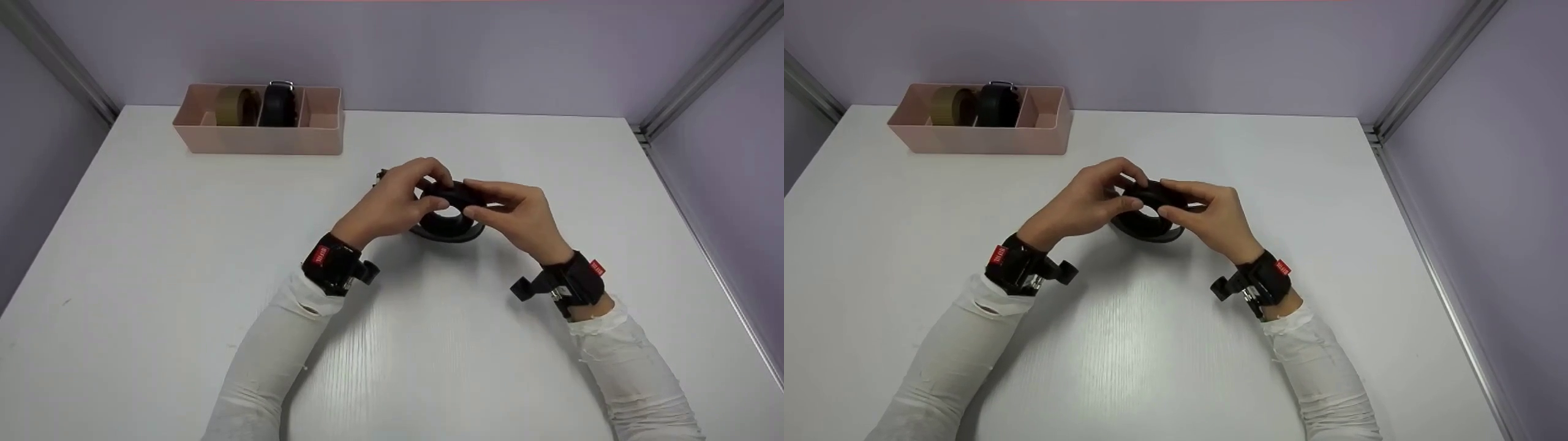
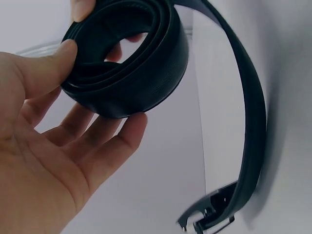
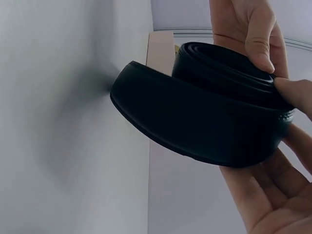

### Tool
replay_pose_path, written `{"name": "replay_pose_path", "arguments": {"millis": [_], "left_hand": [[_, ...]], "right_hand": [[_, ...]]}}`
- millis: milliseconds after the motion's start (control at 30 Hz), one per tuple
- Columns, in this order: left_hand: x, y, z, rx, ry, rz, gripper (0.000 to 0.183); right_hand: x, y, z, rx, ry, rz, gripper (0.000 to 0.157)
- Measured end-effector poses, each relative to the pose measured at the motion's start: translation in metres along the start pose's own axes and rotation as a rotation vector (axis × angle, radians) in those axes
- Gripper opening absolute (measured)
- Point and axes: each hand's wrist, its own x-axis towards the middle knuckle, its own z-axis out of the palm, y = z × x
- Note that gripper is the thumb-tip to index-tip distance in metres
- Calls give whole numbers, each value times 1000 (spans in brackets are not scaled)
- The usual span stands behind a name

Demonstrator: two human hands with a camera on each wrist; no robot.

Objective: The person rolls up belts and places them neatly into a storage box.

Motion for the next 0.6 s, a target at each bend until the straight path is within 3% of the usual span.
{"name": "replay_pose_path", "arguments": {"millis": [167,300,467,600], "left_hand": [[1,0,1,-76,86,20,22],[1,1,0,-110,115,13,22],[1,2,-1,-115,75,8,23],[0,3,-3,-25,12,19,24]], "right_hand": [[0,1,2,26,73,-31,42],[0,3,2,36,104,-56,43],[-1,2,1,31,100,-64,42],[-1,1,0,13,60,-41,42]]}}
